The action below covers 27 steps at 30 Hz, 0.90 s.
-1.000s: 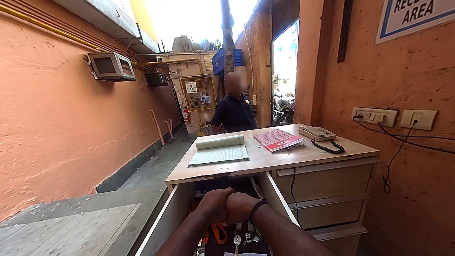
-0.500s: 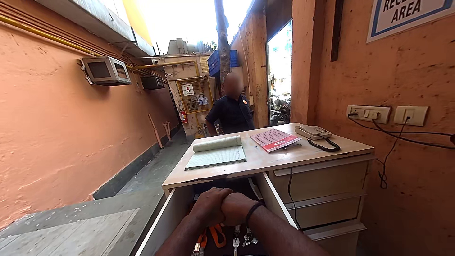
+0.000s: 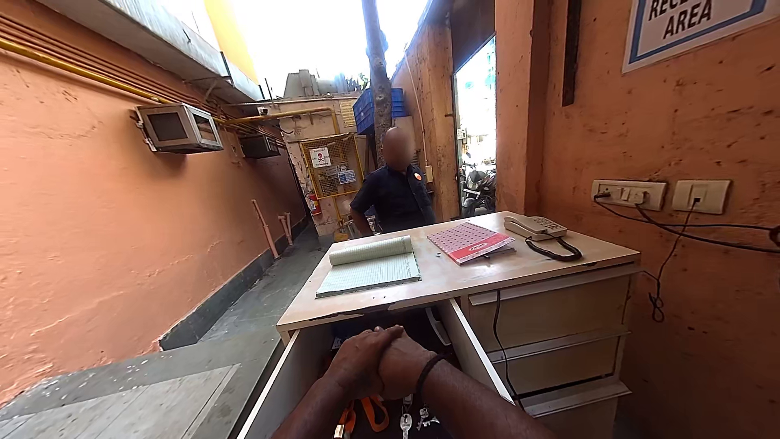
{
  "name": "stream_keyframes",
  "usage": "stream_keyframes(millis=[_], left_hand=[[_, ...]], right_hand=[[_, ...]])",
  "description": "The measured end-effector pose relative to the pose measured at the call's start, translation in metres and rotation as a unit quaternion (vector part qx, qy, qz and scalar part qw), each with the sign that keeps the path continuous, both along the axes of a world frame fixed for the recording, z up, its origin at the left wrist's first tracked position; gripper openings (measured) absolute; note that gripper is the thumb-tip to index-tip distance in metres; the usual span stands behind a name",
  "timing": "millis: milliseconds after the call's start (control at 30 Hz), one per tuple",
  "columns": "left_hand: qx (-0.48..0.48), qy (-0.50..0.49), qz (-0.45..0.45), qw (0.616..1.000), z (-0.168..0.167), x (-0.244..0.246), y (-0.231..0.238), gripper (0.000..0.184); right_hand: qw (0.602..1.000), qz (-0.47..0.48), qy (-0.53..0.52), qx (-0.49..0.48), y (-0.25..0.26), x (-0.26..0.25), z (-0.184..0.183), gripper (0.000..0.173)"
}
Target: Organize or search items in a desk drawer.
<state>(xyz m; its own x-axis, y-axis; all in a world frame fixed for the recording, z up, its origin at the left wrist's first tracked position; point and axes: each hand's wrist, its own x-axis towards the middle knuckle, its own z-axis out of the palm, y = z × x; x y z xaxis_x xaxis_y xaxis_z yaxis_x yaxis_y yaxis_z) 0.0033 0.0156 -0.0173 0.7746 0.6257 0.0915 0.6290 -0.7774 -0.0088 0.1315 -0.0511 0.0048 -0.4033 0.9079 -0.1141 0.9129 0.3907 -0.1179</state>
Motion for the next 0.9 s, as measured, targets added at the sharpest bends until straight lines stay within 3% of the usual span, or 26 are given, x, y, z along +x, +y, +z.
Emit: stream_keyframes(millis=[67,167,333,667,900], left_hand=[[-0.017,0.028,0.024,0.999,0.002,0.003,-0.003,0.09],[-0.018,0.048,0.049,0.998,0.006,0.007,-0.007,0.077],[-0.018,0.056,0.072,0.996,0.011,0.013,-0.011,0.065],[0.0,0.029,0.063,0.998,0.012,0.01,-0.014,0.062],[-0.085,0.02,0.02,0.996,-0.004,0.009,-0.002,0.062]], right_hand=[[1.0,-0.005,-0.009,-0.026,0.006,0.001,-0.004,0.042],[0.997,-0.027,-0.01,-0.072,0.012,0.004,-0.008,0.045],[0.997,-0.039,0.002,-0.071,0.014,0.008,-0.009,0.045],[0.997,-0.037,-0.001,-0.066,0.013,0.007,-0.006,0.045],[0.988,-0.061,-0.018,-0.142,0.007,0.005,0.0,0.046]])
